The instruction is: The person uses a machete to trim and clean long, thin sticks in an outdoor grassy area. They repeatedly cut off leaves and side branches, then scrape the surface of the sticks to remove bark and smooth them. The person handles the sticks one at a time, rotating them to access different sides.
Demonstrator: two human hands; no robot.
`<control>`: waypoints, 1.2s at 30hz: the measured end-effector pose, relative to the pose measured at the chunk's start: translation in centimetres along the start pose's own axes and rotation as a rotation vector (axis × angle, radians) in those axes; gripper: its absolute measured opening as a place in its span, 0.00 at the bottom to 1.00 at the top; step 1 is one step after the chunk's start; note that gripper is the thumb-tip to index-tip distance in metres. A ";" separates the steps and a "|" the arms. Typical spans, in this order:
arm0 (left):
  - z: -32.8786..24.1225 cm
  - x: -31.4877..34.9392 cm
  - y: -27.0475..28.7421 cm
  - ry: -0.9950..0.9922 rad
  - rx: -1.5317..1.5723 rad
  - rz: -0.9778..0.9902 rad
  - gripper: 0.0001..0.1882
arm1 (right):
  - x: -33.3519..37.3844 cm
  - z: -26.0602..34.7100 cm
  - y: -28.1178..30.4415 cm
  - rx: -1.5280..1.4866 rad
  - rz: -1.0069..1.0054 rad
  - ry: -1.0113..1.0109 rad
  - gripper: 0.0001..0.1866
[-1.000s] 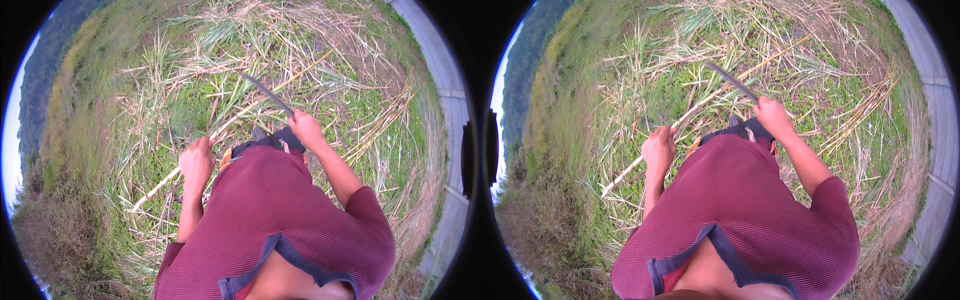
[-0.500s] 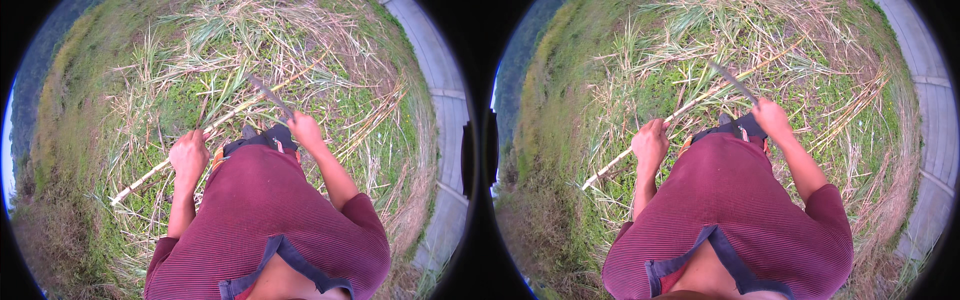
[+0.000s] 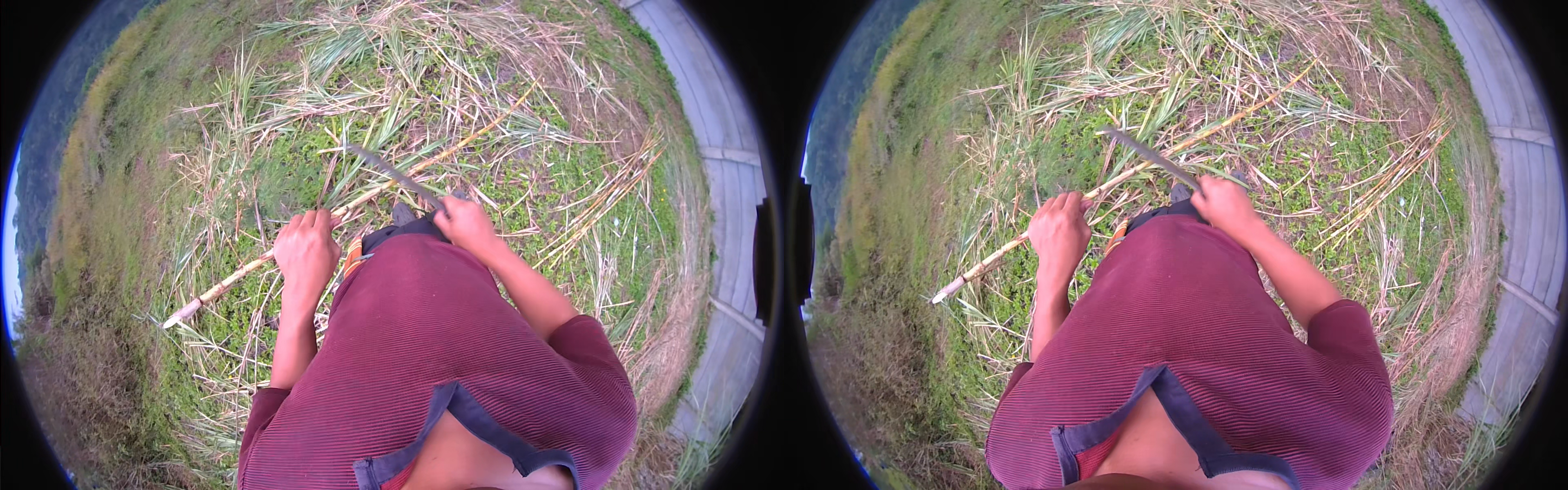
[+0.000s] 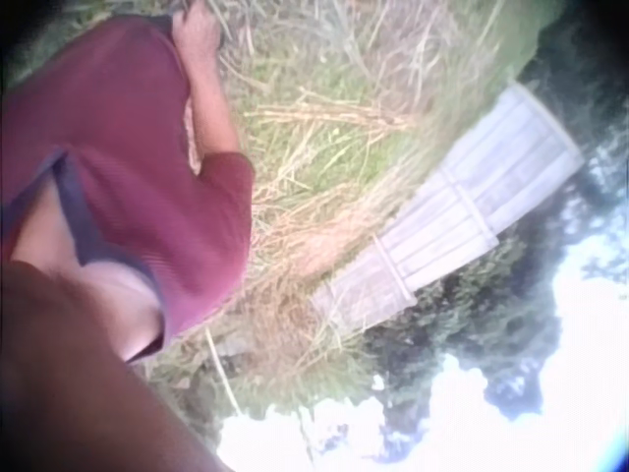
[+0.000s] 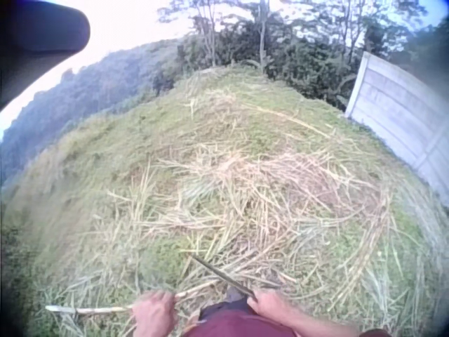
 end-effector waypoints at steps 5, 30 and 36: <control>0.2 0.4 1.3 0.029 -0.064 0.007 0.03 | -1.3 -4.8 -1.2 0.059 -0.046 -0.227 0.16; -4.5 1.5 0.7 0.066 -0.134 0.145 0.07 | -10.6 -8.5 -7.6 -1.572 -0.025 -0.807 0.16; -5.4 2.8 6.3 0.095 0.441 -0.016 0.14 | -11.9 -8.9 -9.0 -1.492 0.004 -0.816 0.05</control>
Point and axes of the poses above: each hand's wrist, its own x-axis away from the middle knuckle, its own y-axis out of the back of the hand, z = x × y, the point moved 6 cm from there along -x, towards the middle knuckle, and after that the axes turned 4 degrees about -y, right-handed, at the moved point
